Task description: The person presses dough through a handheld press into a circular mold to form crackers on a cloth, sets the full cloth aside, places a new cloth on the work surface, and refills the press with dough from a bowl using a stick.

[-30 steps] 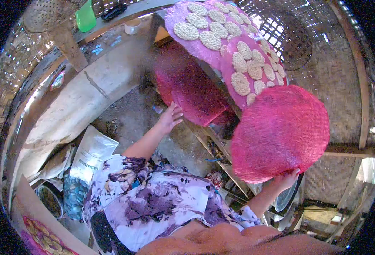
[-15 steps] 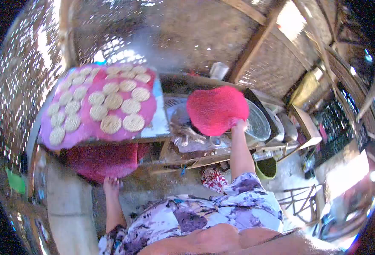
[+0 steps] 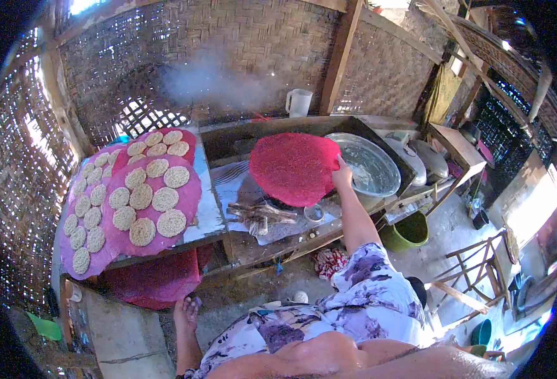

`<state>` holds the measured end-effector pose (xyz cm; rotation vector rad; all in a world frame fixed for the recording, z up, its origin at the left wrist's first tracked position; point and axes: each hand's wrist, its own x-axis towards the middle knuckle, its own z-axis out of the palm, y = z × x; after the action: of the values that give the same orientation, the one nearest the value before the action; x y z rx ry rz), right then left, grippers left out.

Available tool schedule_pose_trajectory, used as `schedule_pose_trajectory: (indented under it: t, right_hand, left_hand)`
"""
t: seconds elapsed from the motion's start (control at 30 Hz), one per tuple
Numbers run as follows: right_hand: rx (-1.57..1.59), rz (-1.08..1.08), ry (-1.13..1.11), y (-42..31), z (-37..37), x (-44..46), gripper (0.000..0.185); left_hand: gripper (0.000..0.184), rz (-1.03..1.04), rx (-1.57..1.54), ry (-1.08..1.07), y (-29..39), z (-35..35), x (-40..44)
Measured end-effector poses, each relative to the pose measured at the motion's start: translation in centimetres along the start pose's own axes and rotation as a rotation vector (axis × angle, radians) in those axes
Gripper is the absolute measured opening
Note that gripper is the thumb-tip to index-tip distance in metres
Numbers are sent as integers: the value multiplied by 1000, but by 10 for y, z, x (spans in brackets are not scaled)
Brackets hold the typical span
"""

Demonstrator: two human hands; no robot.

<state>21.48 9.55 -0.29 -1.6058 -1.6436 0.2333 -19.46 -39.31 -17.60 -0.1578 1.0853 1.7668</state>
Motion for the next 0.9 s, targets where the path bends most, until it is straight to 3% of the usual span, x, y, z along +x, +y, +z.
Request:
schedule_pose_trajectory:
  t: [0.2, 0.37, 0.47, 0.53, 0.57, 0.63, 0.67, 0.7, 0.77, 0.83, 0.87, 0.9]
  right_hand:
    - [15, -48, -79, 10, -4, 31, 62]
    - [-27, -114, -177, 21, -21, 40, 62]
    - [-80, -402, 10, 39, -32, 43, 72]
    - [-41, -329, 59, 43, -55, 35, 46]
    - [-23, -299, 83, 45, -69, 27, 34]
    - [36, -287, 49, 55, -79, -2, 14]
    - [79, -302, -6, 60, -81, -27, 13]
    - [183, -454, -52, 73, -74, -49, 13]
    - [52, -549, -323, 115, -34, -90, 11]
    - [-123, -675, -455, 125, -3, -102, 12]
    - [-208, -740, -516, 130, 9, -106, 16]
    - [-303, -761, -665, 136, 18, -102, 18]
  left_hand:
    - [31, -101, 150, -10, -49, 72, -3]
    - [24, -85, 306, -41, -81, 156, -1]
    - [23, -47, 374, -90, -106, 187, 33]
    - [22, 20, 484, -112, -113, 201, 57]
    - [27, 240, 645, -128, -125, 191, 84]
    - [44, 542, 1049, 10, -144, 180, 135]
    - [56, 614, 1293, 167, -145, 194, 152]
    - [62, 557, 1454, 160, -147, 206, 157]
    - [74, 425, 1775, 137, -146, 233, 166]
    - [78, 147, 1516, 49, -157, 234, 204]
    - [72, 164, 1644, 207, -140, 309, 143]
    - [66, 38, 1818, 35, -143, 302, 176]
